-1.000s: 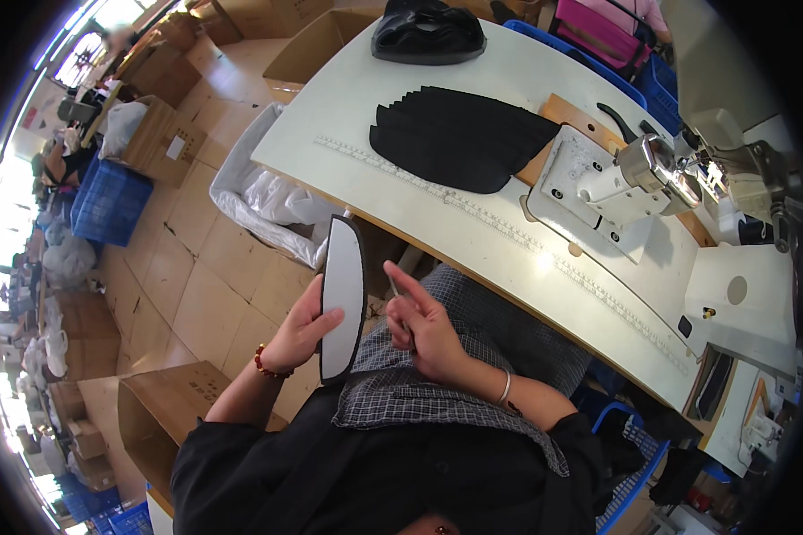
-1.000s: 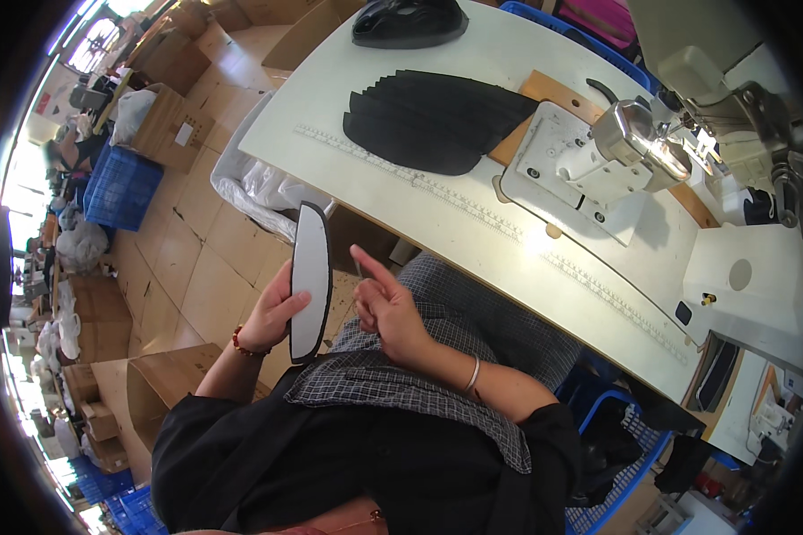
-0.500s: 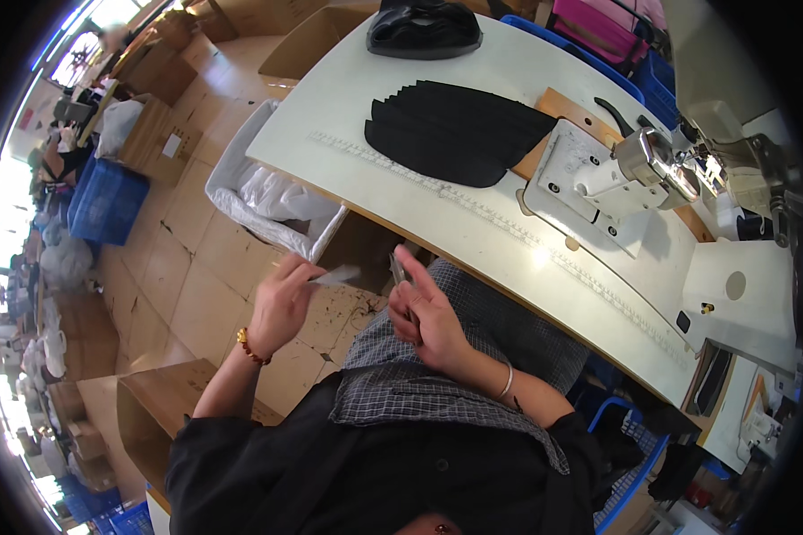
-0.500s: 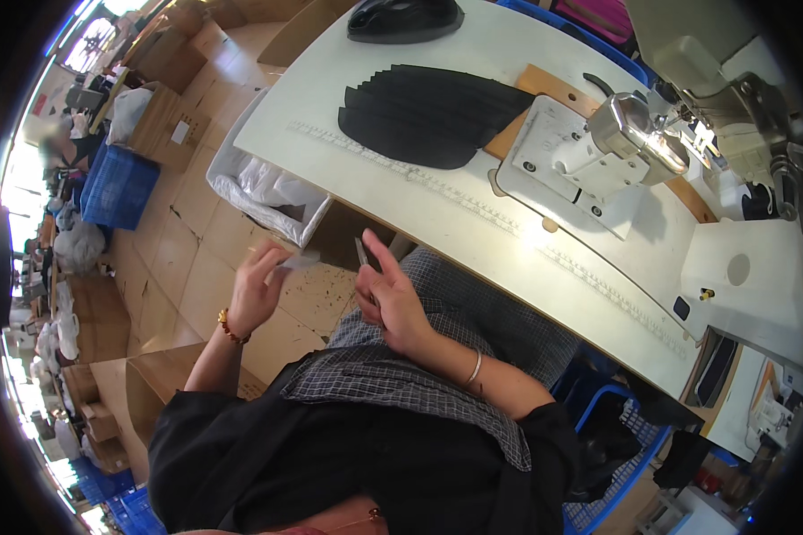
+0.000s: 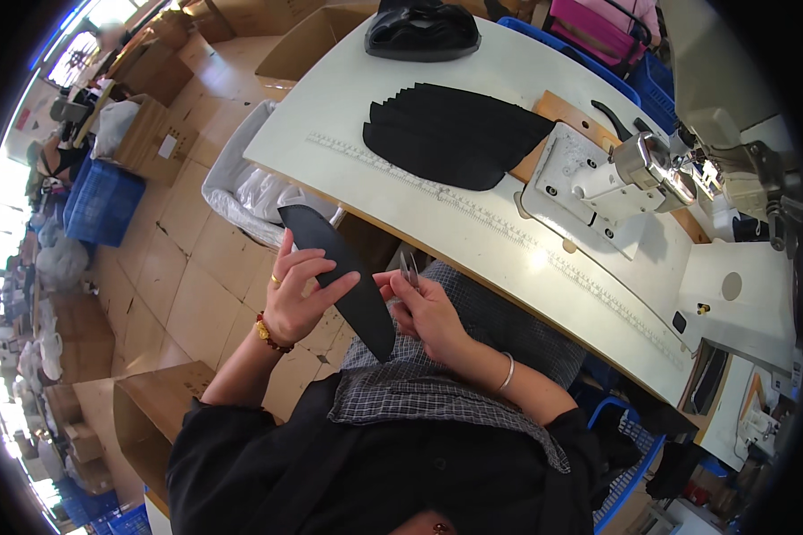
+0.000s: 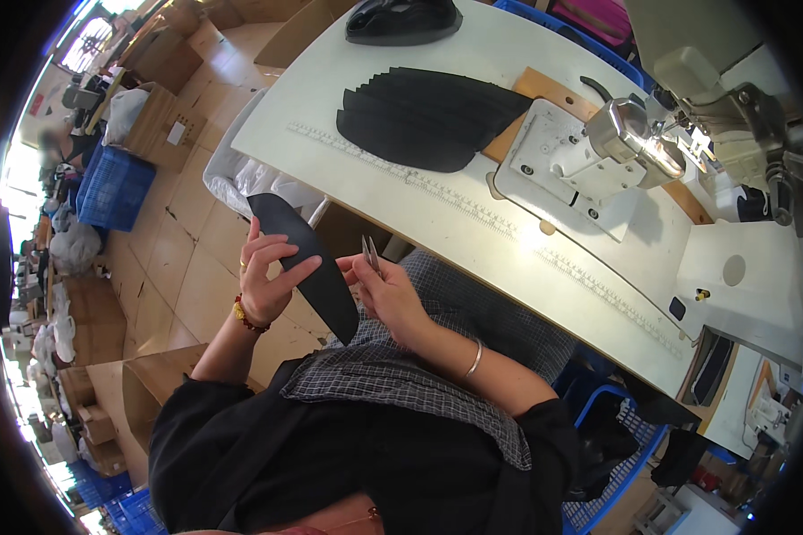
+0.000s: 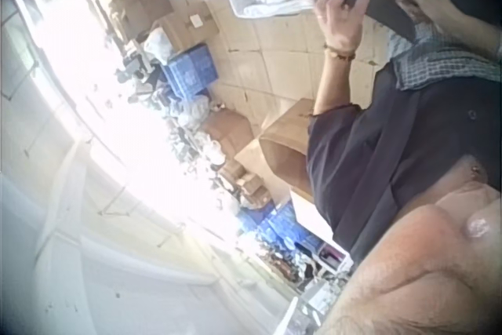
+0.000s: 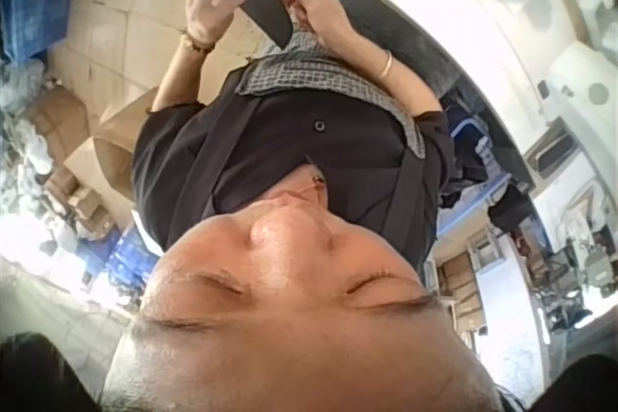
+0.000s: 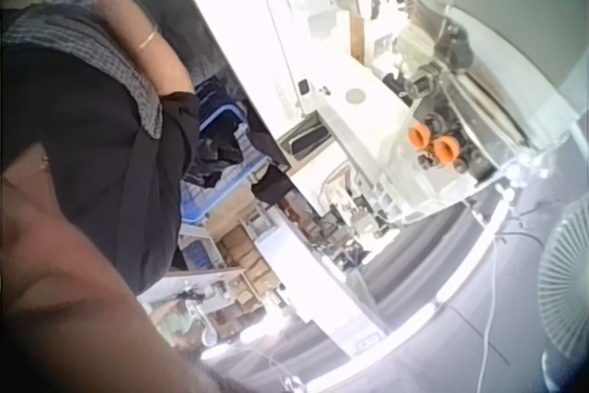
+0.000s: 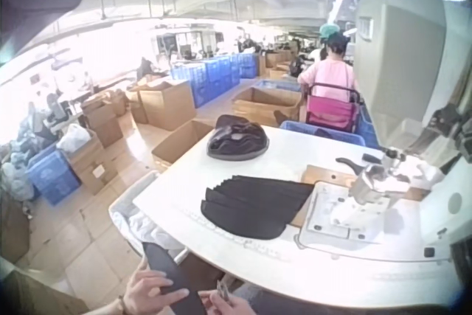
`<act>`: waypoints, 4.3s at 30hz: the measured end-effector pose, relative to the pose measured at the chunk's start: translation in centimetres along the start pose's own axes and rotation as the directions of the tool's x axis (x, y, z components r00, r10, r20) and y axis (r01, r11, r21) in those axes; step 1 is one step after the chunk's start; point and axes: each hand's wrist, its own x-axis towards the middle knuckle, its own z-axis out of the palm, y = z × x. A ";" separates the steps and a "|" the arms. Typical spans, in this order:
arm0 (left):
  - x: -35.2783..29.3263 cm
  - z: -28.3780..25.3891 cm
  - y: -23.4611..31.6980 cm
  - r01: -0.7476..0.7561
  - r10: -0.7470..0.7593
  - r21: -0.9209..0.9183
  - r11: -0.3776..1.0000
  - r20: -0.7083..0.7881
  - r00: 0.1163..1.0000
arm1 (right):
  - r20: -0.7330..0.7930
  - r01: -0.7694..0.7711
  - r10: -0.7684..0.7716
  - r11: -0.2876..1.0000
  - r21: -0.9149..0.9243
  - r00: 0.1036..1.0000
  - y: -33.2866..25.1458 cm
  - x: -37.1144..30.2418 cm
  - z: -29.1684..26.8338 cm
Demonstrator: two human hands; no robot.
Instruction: The person trims loose threads from fabric pieces using a thread clipper and stitches the pieces using a sewing machine.
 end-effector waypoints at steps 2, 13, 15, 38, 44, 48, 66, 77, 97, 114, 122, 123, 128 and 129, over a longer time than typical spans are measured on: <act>-0.1 0.2 0.1 0.004 -0.004 -0.015 1.000 0.005 1.000 | 0.107 -0.032 0.027 0.998 0.046 0.994 0.4 0.5 -0.6; 0.1 1.2 2.7 0.552 -0.794 -0.807 0.212 0.188 0.579 | 0.010 0.305 -0.310 0.929 -0.209 0.951 1.9 0.7 0.5; 1.0 1.2 3.7 0.659 -0.741 -0.746 0.095 0.389 0.547 | 0.025 0.313 -0.319 0.905 -0.289 0.947 1.8 0.5 0.5; 1.2 0.5 3.5 0.744 -0.698 -0.642 0.184 0.447 0.559 | 0.158 0.139 -0.125 0.987 -0.080 0.979 -0.4 -1.0 -0.4; 1.2 0.5 3.5 0.740 -0.712 -0.652 0.166 0.441 0.547 | 0.077 0.135 -0.132 0.990 -0.034 0.988 -0.3 -1.1 -0.5; 0.9 0.7 3.5 0.737 -0.710 -0.661 0.140 0.452 0.540 | 0.242 0.127 -0.106 0.989 -0.071 0.965 0.0 -1.0 -0.5; 1.4 0.7 3.6 0.675 -0.645 -0.737 0.020 0.507 0.572 | 0.103 0.316 -0.302 0.840 -0.441 0.948 0.0 -0.1 -1.0; 5.2 2.7 3.5 0.673 -0.734 -0.640 0.371 0.242 0.635 | 0.153 0.555 -0.806 0.242 -0.796 0.572 -4.3 3.7 1.9; 15.9 5.2 -0.8 -0.001 0.063 -0.188 0.982 0.322 0.945 | -0.098 0.077 -0.537 0.294 -0.953 0.838 -8.4 -12.5 -9.4; 11.7 -6.9 -4.1 0.386 -0.390 0.070 0.920 0.058 0.919 | -0.278 -0.659 -0.943 0.091 -0.747 0.184 -10.6 -24.1 -25.1; 7.4 -0.7 -9.1 0.259 -0.163 -0.078 0.963 0.596 0.786 | -0.140 -0.708 -0.989 0.132 -0.694 -0.047 -10.5 -25.5 -27.3; 7.5 0.4 -11.1 0.280 -0.175 -0.135 0.950 0.513 0.840 | -0.092 -0.674 -0.991 0.134 -0.726 -0.098 -10.5 -26.3 -26.6; 15.2 5.6 -4.3 0.617 -0.135 -0.629 0.473 0.640 0.756 | 0.087 -0.611 -0.945 0.133 -0.780 -0.316 -5.3 -31.8 -24.7; 15.8 7.2 -1.9 0.526 -0.115 -0.702 0.480 0.544 0.831 | 0.071 -0.605 -0.918 0.197 -0.772 -0.390 -4.0 -33.7 -24.8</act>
